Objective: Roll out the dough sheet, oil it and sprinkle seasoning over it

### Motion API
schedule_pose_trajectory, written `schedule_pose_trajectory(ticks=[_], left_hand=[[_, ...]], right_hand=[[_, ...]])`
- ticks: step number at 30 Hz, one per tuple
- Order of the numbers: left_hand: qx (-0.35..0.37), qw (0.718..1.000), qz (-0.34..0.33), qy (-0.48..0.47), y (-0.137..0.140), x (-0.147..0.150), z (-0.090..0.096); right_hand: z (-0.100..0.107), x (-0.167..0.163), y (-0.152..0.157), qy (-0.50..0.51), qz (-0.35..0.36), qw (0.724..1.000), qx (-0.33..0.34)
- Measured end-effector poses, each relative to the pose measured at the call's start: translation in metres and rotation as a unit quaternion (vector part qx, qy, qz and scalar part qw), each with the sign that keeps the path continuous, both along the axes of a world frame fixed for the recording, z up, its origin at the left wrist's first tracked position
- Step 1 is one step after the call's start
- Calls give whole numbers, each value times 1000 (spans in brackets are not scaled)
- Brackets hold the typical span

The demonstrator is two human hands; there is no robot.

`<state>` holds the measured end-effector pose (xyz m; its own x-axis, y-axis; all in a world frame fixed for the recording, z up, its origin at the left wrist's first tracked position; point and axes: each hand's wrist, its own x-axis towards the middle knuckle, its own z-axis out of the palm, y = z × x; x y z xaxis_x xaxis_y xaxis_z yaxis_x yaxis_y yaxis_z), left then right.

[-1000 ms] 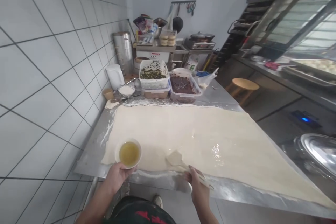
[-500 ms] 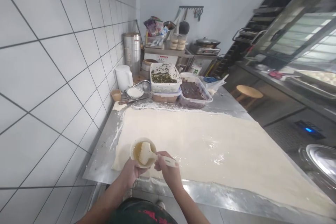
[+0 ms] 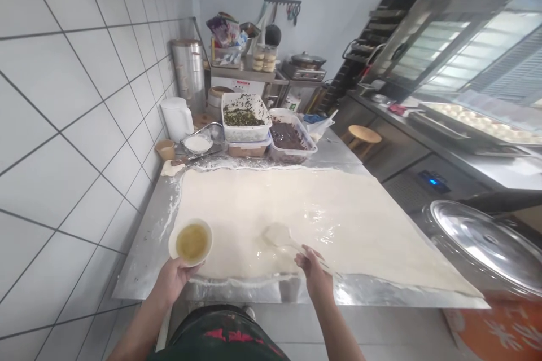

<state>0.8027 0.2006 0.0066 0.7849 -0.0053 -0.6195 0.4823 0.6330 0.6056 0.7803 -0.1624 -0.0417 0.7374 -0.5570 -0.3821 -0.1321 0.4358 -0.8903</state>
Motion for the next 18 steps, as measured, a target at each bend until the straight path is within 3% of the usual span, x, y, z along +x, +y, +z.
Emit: schedule_pose_trajectory(ticks=[2, 5, 8, 11, 14, 16, 18], left_hand=[[10, 1000, 15, 5, 12, -4, 3], [16, 999, 42, 1, 30, -9, 7], [20, 997, 74, -10, 44, -14, 11], [26, 994, 102, -26, 54, -17, 18], [20, 991, 124, -45, 62, -21, 27], [18, 988, 141, -62, 67, -25, 32], [20, 985, 155, -75, 71, -30, 37]], right_hand=[[-29, -9, -2, 45, -1, 999, -9], [-55, -15, 34, 52, 131, 989, -41], [-57, -3, 106, 0, 287, 958, -28], [-46, 26, 184, -39, 372, 927, 4], [-35, 65, 232, -61, 400, 914, 18], [-32, 94, 234, -71, 372, 925, 12], [-32, 119, 216, -72, 292, 954, 2]])
